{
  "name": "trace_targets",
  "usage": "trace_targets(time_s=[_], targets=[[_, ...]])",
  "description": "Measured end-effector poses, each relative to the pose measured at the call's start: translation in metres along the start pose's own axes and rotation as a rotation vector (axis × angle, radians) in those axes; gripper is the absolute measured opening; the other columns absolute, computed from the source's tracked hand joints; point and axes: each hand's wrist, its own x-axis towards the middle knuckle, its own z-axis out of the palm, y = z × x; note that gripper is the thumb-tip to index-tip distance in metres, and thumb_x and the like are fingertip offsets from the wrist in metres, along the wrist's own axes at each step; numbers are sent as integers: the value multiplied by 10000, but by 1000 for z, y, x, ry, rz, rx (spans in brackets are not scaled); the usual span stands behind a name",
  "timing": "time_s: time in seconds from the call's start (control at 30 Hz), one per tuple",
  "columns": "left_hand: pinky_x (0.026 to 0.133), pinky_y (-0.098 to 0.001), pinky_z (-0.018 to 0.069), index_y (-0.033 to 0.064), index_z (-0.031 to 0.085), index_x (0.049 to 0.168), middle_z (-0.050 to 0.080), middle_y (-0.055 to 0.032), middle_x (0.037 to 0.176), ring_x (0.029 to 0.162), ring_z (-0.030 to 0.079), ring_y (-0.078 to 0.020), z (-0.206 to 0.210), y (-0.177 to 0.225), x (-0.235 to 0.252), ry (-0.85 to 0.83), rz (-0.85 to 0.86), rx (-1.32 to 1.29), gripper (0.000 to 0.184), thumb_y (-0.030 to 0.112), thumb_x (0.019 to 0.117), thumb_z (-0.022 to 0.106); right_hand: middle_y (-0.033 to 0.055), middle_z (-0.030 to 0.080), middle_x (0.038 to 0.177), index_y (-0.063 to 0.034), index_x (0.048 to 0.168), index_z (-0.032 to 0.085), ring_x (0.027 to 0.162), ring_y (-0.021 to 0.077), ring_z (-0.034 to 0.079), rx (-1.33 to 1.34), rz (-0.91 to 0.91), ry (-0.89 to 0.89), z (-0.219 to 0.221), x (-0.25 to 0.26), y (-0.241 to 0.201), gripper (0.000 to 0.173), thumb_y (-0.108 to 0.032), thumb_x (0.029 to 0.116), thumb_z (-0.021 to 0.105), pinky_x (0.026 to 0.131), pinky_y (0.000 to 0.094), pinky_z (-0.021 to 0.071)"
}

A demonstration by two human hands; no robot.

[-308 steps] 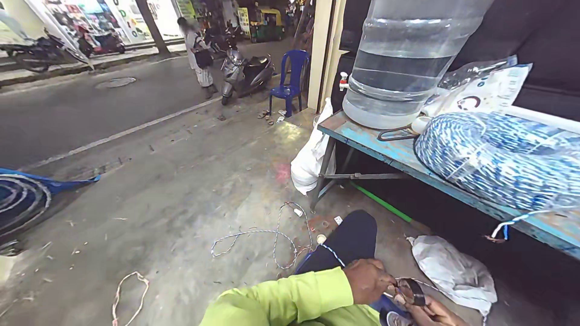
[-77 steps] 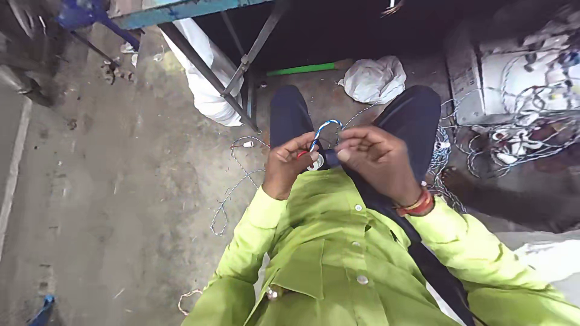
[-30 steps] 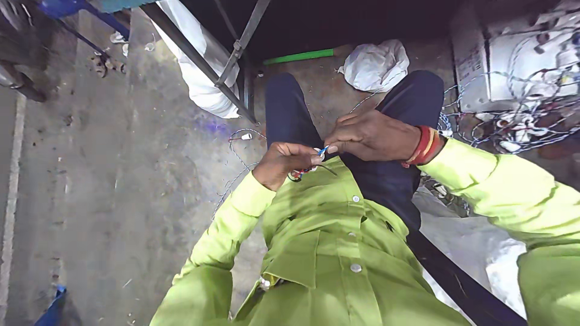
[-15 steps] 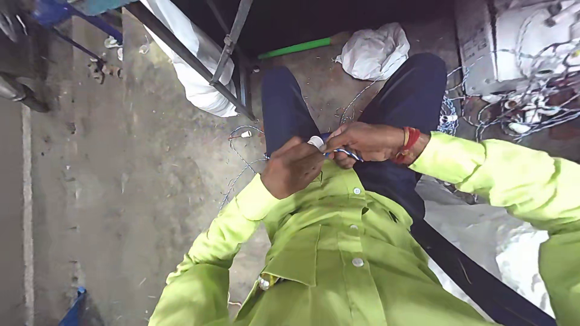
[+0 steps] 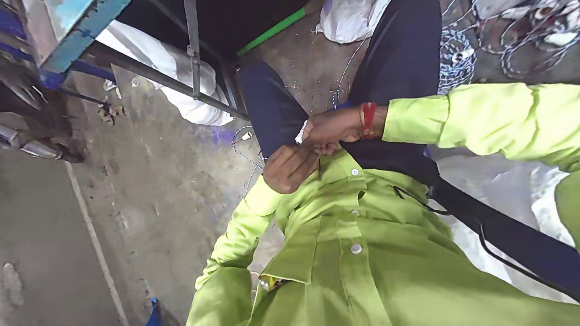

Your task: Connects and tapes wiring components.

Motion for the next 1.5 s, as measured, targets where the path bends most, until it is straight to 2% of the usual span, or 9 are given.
trace_targets(time_s=[0.1,0.3,0.47,0.57,0.67,0.9,1.2,1.37,1.5], targets=[[765,-341,596,4,770,930,746,-147,919,827,710,-236,8,-7,-7,-8,-73,42,101,99,916,739,49,562,661,-38,810,607,530,119,515,-58,-13,81,0,14,0,263,-165,1027,532,509,274,440],[686,-247,564,1,745,1004,727,-39,872,737,657,-74,1,-23,12,139,-768,-257,124,104,979,680,-24,549,599,-67,811,652,472,45,481,283,-262,173,-24,20,-4,313,-293,1026,625,444,193,395],[524,-151,468,81,733,1042,661,49,778,568,533,6,-5,-9,28,309,-1126,-599,135,143,1028,613,39,680,867,-40,1180,671,706,76,622,36,-745,502,-11,-6,9,225,-201,1047,586,664,244,542],[518,-149,469,105,750,1057,658,48,769,559,528,2,-7,-5,32,373,-1295,-699,146,172,1029,624,61,696,1119,-55,1149,732,989,86,667,-254,-1035,724,-14,-1,23,246,-199,1022,577,862,251,575],[518,-153,485,128,746,1072,637,59,740,557,543,1,-8,1,40,461,-1442,-801,148,208,1024,631,93,735,1101,-65,1050,783,1066,187,649,-404,-1176,860,-7,-5,28,202,-116,964,608,948,340,508],[577,-170,525,219,762,1120,695,63,810,622,607,-7,-7,15,42,478,-1584,-864,211,360,975,700,57,752,997,-27,1105,751,973,160,666,-386,-1172,935,12,-4,32,311,-252,891,774,917,350,514],[691,-255,613,97,715,1159,749,-16,932,768,721,-104,-3,15,55,705,-1648,-897,208,232,1029,625,112,750,1075,-11,1127,761,1003,184,703,-363,-921,1025,30,-18,36,218,-113,999,617,928,330,557],[762,-313,627,-16,703,1122,757,-95,906,810,744,-174,2,13,55,780,-1614,-880,191,121,1014,623,0,712,808,-29,944,738,677,7,627,2,-889,1034,21,-4,44,171,-168,876,812,621,181,536],[796,-289,623,49,713,1165,764,-46,951,846,745,-135,0,17,56,661,-1617,-844,217,190,1011,653,69,757,1003,-7,1054,770,944,96,705,-105,-981,924,20,-5,45,164,-126,970,695,890,268,580]])
